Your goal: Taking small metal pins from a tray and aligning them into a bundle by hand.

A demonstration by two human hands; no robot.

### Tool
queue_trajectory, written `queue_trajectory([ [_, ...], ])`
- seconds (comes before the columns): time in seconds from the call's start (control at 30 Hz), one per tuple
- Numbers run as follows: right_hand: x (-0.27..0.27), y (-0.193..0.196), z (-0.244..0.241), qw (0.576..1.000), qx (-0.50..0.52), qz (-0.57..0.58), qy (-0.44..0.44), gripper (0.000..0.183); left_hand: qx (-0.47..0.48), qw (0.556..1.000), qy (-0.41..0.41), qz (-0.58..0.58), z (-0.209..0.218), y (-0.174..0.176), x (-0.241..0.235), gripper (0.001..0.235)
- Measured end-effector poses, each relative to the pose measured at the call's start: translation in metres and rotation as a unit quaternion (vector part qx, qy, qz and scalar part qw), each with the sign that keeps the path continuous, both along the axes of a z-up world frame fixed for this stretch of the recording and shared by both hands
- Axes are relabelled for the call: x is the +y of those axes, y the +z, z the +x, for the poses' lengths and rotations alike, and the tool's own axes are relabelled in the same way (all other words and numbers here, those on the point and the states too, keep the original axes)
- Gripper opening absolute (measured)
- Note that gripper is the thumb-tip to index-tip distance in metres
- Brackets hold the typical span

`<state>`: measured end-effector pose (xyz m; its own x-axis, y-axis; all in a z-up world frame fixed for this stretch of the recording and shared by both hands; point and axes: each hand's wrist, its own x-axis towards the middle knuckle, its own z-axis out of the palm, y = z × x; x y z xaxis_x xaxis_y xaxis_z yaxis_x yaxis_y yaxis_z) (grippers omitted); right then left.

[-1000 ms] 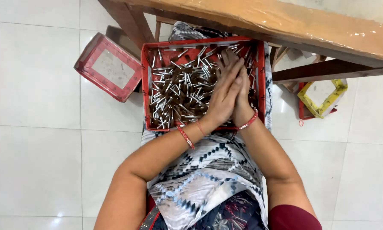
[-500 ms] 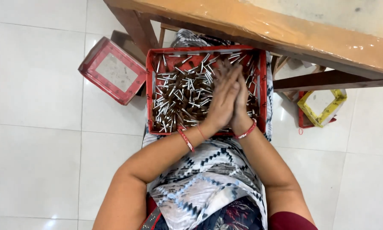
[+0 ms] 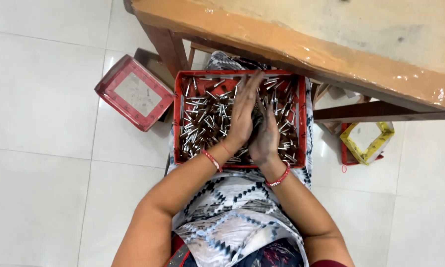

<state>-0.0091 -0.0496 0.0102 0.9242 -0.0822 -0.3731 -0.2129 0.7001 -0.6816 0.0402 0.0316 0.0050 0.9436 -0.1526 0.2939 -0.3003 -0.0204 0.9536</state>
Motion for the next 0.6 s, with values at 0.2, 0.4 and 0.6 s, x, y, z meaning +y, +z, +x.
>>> queue_trajectory([
  [0.2,0.008,0.026,-0.011,0.996,-0.074,-0.027,-0.042,0.069,0.048,0.98,-0.1,-0.163,-0.023,0.037,0.015,0.066],
  [0.4,0.015,0.047,-0.02,0.994,-0.097,0.005,-0.056,0.069,0.062,0.938,-0.148,-0.307,-0.032,0.052,0.017,0.065],
  [0.6,0.015,0.049,-0.024,0.994,-0.095,0.0,-0.061,0.076,-0.002,0.973,-0.115,-0.199,-0.034,0.055,0.02,0.067],
])
